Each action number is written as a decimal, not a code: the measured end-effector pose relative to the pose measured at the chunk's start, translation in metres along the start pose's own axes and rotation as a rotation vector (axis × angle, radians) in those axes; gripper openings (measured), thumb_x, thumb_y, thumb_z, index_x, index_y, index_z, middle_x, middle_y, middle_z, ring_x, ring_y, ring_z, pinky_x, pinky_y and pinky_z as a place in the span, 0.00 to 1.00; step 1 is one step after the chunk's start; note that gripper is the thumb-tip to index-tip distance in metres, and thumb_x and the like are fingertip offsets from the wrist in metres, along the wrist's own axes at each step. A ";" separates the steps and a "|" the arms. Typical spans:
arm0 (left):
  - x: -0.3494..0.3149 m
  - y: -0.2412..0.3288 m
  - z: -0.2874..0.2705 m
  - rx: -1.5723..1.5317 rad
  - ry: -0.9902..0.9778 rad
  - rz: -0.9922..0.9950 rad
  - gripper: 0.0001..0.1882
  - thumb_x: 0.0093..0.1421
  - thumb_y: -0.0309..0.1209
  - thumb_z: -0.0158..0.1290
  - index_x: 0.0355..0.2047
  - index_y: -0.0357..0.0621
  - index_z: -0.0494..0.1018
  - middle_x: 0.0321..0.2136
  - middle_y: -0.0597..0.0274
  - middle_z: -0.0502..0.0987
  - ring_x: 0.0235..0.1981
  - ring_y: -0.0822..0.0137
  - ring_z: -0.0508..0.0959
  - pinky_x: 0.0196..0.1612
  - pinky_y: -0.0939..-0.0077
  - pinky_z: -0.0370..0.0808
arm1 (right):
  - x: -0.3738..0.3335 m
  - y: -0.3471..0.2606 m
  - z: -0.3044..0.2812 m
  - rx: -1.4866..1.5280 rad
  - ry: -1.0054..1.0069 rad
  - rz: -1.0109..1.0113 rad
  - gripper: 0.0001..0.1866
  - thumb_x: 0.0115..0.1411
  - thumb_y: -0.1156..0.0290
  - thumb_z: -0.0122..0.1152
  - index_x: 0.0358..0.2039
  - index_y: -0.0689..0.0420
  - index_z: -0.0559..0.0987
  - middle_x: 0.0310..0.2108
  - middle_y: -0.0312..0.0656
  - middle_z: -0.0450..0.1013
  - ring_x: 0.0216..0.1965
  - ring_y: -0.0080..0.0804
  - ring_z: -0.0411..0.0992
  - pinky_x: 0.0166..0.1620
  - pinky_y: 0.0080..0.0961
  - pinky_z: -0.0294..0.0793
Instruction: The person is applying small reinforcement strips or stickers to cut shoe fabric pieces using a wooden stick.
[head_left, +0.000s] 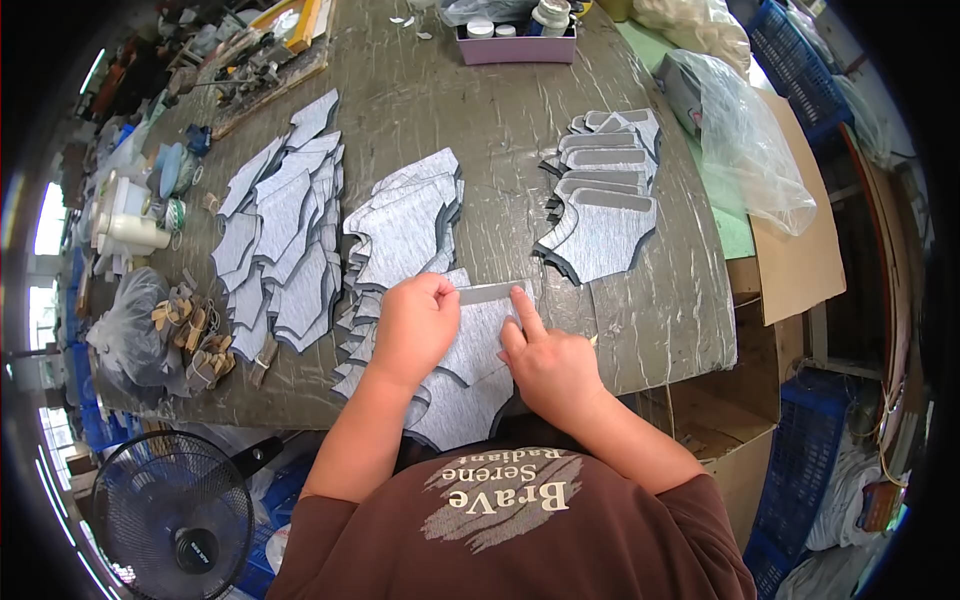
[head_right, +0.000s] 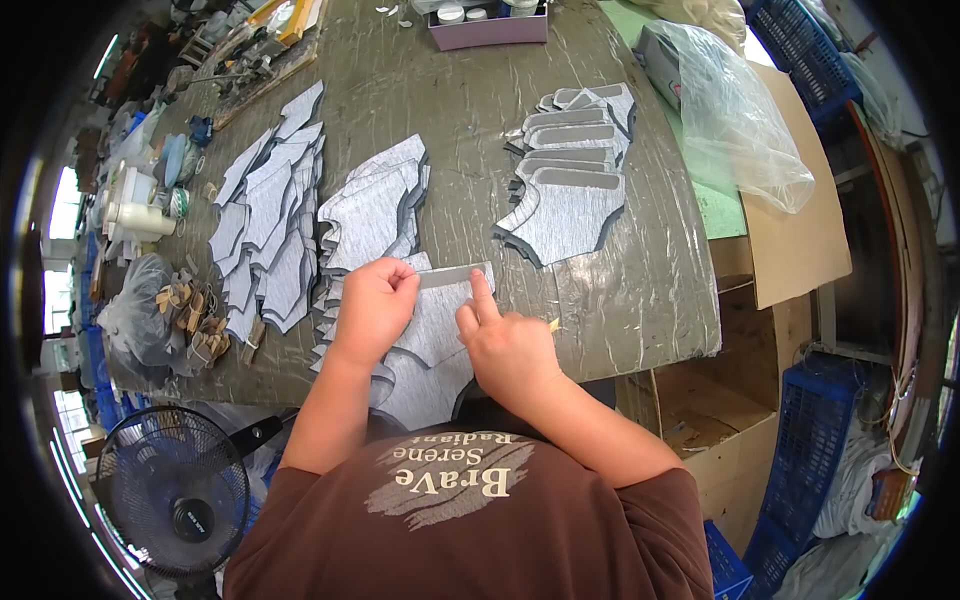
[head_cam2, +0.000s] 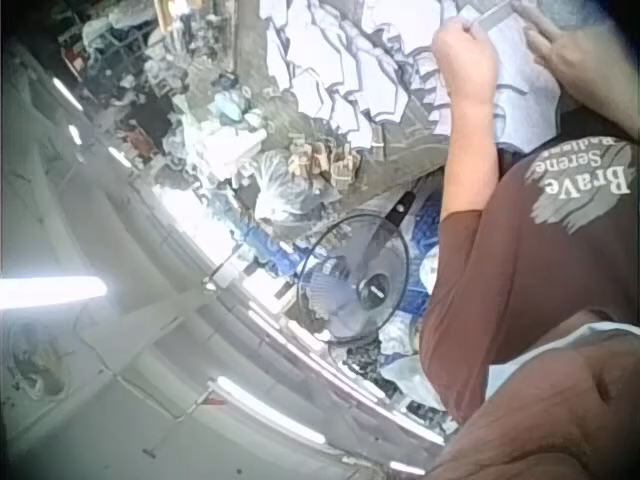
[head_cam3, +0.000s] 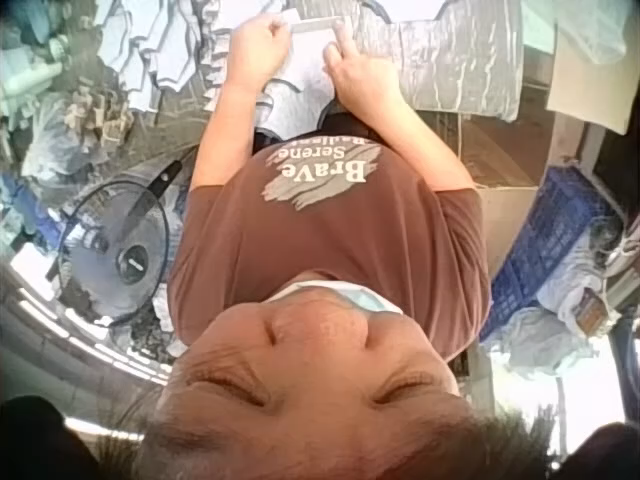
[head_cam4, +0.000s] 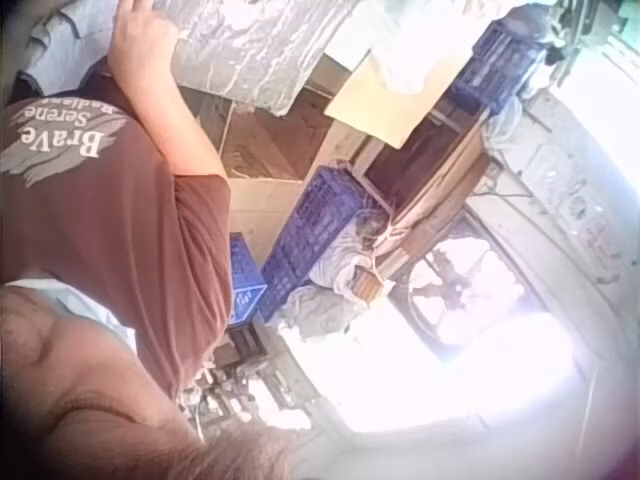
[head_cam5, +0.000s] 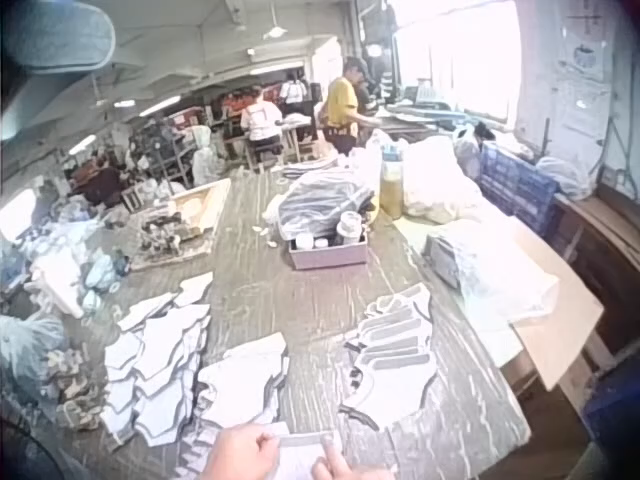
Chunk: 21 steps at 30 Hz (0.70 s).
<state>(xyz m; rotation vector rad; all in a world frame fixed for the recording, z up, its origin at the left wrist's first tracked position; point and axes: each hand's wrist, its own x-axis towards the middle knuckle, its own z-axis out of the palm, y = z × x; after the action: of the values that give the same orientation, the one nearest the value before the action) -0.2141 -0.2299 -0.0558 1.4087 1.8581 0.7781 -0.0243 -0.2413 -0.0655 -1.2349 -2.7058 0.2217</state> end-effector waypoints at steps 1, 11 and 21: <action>0.000 0.000 0.002 0.144 0.049 0.122 0.04 0.52 0.24 0.54 0.26 0.35 0.74 0.20 0.48 0.76 0.21 0.55 0.77 0.26 0.65 0.73 | 0.000 0.001 0.000 0.006 -0.010 0.002 0.13 0.54 0.62 0.58 0.33 0.56 0.70 0.57 0.53 0.65 0.15 0.26 0.71 0.18 0.25 0.70; -0.011 -0.004 0.001 -0.044 0.182 0.273 0.03 0.54 0.21 0.55 0.27 0.37 0.71 0.27 0.58 0.73 0.22 0.69 0.72 0.26 0.76 0.69 | 0.025 0.013 -0.006 0.350 0.149 0.204 0.15 0.53 0.63 0.63 0.38 0.56 0.72 0.44 0.40 0.68 0.25 0.41 0.75 0.26 0.34 0.74; -0.034 0.008 -0.012 -0.298 -0.050 -0.052 0.23 0.53 0.19 0.55 0.50 0.37 0.64 0.31 0.58 0.77 0.21 0.76 0.72 0.23 0.81 0.70 | 0.030 0.015 -0.005 0.665 0.253 0.287 0.06 0.52 0.76 0.61 0.30 0.58 0.73 0.25 0.45 0.73 0.26 0.45 0.73 0.29 0.34 0.70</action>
<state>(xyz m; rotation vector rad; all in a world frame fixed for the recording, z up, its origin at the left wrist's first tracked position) -0.2124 -0.2617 -0.0376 1.1759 1.6547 0.9417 -0.0316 -0.2085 -0.0610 -1.3023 -1.9739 0.8515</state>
